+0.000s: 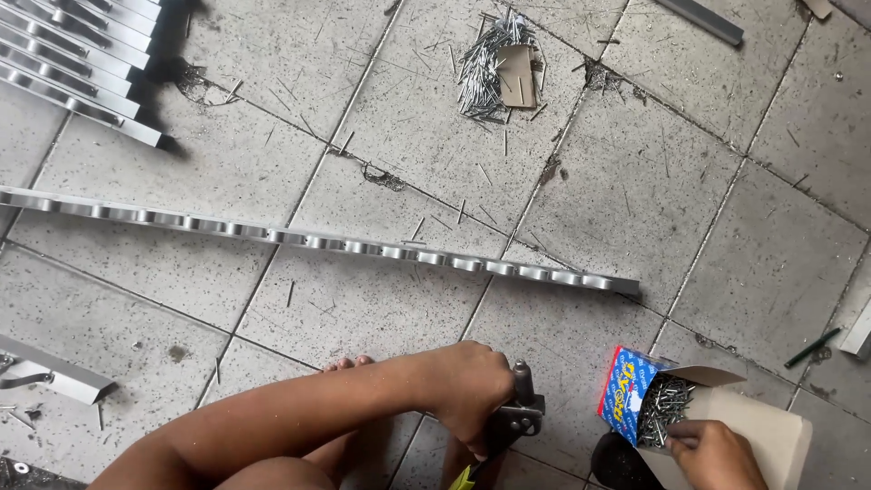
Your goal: Using a manual hand riveter to attach small metal components to a long aluminum strip while sitting on the floor.
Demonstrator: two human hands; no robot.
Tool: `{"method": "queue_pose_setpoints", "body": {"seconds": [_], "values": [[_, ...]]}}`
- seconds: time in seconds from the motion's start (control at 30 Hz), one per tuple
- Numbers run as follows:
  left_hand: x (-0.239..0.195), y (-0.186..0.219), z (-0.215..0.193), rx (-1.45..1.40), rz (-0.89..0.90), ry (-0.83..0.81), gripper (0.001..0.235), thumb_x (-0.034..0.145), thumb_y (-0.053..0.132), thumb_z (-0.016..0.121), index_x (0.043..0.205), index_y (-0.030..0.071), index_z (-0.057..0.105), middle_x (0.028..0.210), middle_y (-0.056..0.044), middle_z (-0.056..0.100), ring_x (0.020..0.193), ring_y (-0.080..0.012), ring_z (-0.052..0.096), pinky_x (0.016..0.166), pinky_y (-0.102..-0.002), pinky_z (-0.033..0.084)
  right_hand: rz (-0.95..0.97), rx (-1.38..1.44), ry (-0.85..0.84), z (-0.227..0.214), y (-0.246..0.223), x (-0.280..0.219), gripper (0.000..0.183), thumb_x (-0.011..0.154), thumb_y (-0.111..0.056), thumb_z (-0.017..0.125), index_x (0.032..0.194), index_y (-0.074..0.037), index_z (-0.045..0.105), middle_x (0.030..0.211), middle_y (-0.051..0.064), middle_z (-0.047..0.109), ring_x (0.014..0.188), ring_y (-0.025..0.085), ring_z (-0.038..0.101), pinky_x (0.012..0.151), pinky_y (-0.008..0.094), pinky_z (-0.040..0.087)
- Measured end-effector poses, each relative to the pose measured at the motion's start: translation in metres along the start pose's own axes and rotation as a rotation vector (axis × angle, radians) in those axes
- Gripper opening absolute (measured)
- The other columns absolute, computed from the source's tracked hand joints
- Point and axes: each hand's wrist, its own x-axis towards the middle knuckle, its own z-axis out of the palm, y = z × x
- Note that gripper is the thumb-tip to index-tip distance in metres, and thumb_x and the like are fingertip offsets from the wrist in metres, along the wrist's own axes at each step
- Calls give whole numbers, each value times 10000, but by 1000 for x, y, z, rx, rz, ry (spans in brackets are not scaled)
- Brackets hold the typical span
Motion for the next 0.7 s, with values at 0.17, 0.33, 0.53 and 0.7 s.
{"method": "queue_pose_setpoints", "body": {"seconds": [0.17, 0.33, 0.53, 0.7], "values": [[-4, -9, -1, 2, 24, 41, 364, 697, 366, 889, 891, 94, 744, 810, -37, 789, 716, -175, 736, 740, -286, 606, 8, -101, 12, 5, 10, 19, 181, 867, -230, 737, 994, -252, 864, 958, -75, 888, 978, 86, 807, 958, 252, 594], [-8, -15, 1, 16, 60, 96, 358, 709, 360, 885, 881, 82, 739, 799, -42, 784, 689, -176, 736, 698, -282, 617, -77, -155, -5, 22, 17, 42, 120, 827, -219, 755, 890, -176, 848, 797, -3, 854, 805, 78, 822, 871, 223, 631], [-13, -15, -2, 3, 47, 51, 396, 668, 397, 890, 908, 115, 749, 812, -9, 784, 818, -169, 729, 837, -290, 588, -62, -71, 55, 29, 5, 32, 242, 790, -287, 866, 1010, -190, 841, 934, -26, 901, 861, 86, 864, 834, 219, 645], [-19, -6, -12, -40, 26, 64, 391, 641, 378, 896, 880, 100, 760, 855, -49, 802, 794, -203, 760, 819, -330, 593, -60, -1, 66, 27, 4, 26, 140, 811, -178, 795, 924, -174, 876, 835, -1, 908, 776, 92, 851, 777, 220, 631]]}}
